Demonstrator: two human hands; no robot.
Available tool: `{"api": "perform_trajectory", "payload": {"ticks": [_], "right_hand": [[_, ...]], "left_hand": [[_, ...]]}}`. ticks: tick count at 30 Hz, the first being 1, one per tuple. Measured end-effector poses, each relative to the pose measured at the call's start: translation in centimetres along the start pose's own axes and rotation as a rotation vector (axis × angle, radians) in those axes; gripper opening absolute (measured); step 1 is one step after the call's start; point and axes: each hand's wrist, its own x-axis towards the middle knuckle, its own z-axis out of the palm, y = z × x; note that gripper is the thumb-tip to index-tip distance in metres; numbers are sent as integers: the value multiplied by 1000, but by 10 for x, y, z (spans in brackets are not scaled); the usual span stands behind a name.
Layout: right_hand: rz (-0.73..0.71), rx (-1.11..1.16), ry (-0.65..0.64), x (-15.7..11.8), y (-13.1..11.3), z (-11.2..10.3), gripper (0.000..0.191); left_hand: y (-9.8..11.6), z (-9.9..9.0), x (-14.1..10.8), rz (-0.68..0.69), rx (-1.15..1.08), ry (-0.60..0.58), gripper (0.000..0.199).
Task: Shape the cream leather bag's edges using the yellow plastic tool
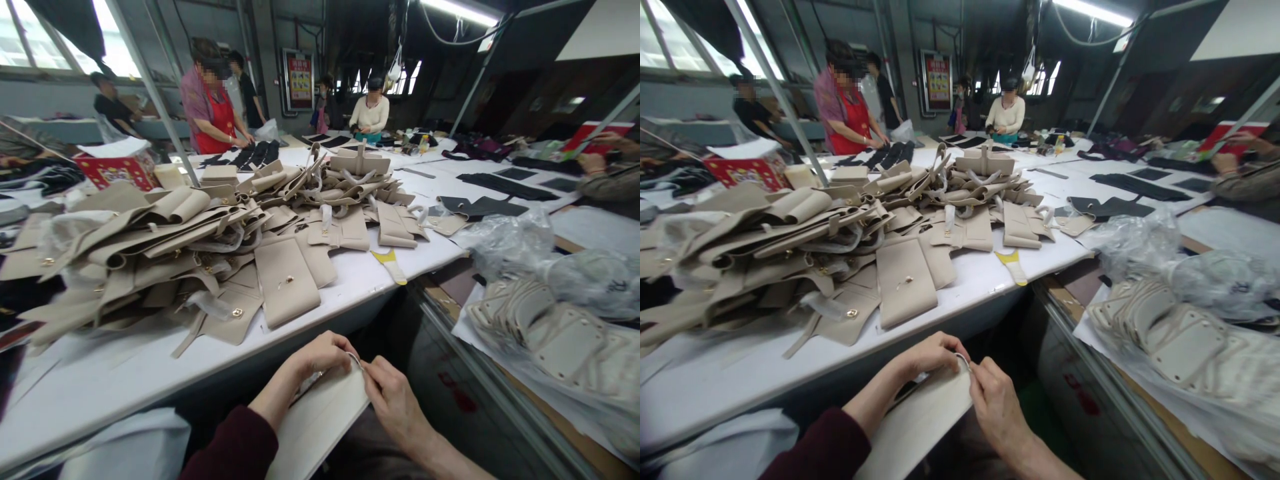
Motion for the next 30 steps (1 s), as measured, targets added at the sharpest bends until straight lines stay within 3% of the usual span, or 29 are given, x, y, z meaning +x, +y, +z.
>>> {"api": "perform_trajectory", "payload": {"ticks": [14,25,30], "right_hand": [[0,72,104,-2,9,3,27],[-142,-282,14,-7,7,2,27],[-90,-208,6,-7,-1,-1,30]], "left_hand": [[-2,2,4,-29,-70,-70,38],[-1,8,1,-45,-112,-16,33],[-6,9,1,-40,-156,4,34]]}}
